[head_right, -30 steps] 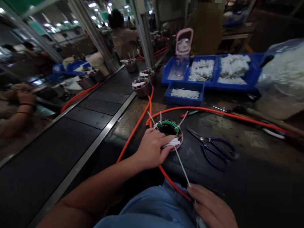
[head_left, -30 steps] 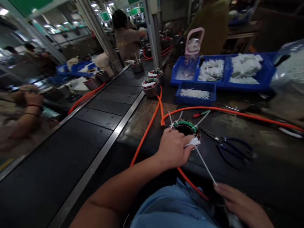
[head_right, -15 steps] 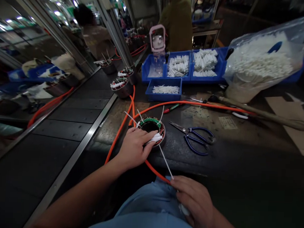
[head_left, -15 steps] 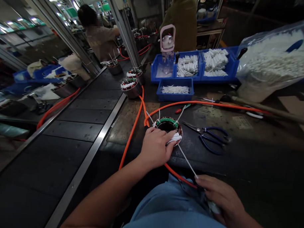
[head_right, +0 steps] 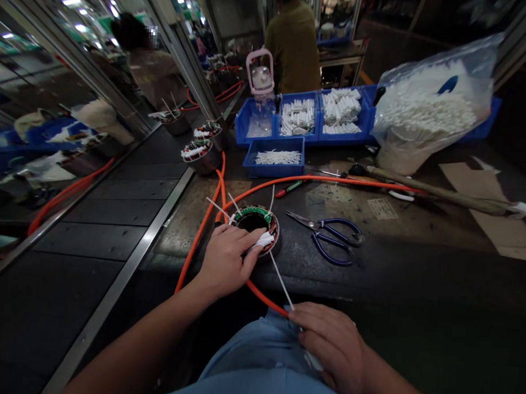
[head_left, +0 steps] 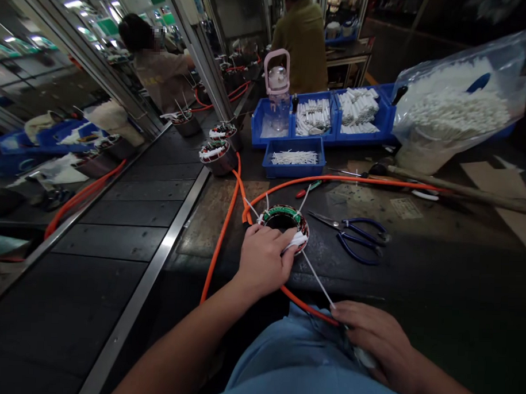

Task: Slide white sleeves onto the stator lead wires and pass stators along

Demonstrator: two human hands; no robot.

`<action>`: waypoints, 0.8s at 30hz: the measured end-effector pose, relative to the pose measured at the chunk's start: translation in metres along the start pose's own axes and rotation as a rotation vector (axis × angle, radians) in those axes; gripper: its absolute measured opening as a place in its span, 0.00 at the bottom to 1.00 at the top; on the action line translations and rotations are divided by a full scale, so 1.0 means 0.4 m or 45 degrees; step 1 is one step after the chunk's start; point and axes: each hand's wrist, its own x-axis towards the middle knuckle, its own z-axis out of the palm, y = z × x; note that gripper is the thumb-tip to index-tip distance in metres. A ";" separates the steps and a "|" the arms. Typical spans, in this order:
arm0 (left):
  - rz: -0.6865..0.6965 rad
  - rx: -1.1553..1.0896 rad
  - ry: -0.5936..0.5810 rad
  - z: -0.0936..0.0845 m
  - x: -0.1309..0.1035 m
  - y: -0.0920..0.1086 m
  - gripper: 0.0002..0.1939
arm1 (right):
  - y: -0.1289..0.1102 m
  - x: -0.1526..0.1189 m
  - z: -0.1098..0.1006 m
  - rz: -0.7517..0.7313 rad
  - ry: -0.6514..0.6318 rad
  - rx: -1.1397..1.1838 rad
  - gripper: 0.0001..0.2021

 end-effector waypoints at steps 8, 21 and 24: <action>-0.005 0.018 -0.027 -0.001 0.001 -0.001 0.16 | 0.000 -0.005 0.001 0.030 0.065 0.058 0.14; -0.111 -0.282 0.148 0.021 -0.016 -0.005 0.37 | 0.069 0.230 0.032 0.268 0.255 0.181 0.13; -0.028 -0.074 0.042 0.014 -0.011 -0.003 0.30 | 0.053 0.187 0.018 0.142 0.178 0.041 0.14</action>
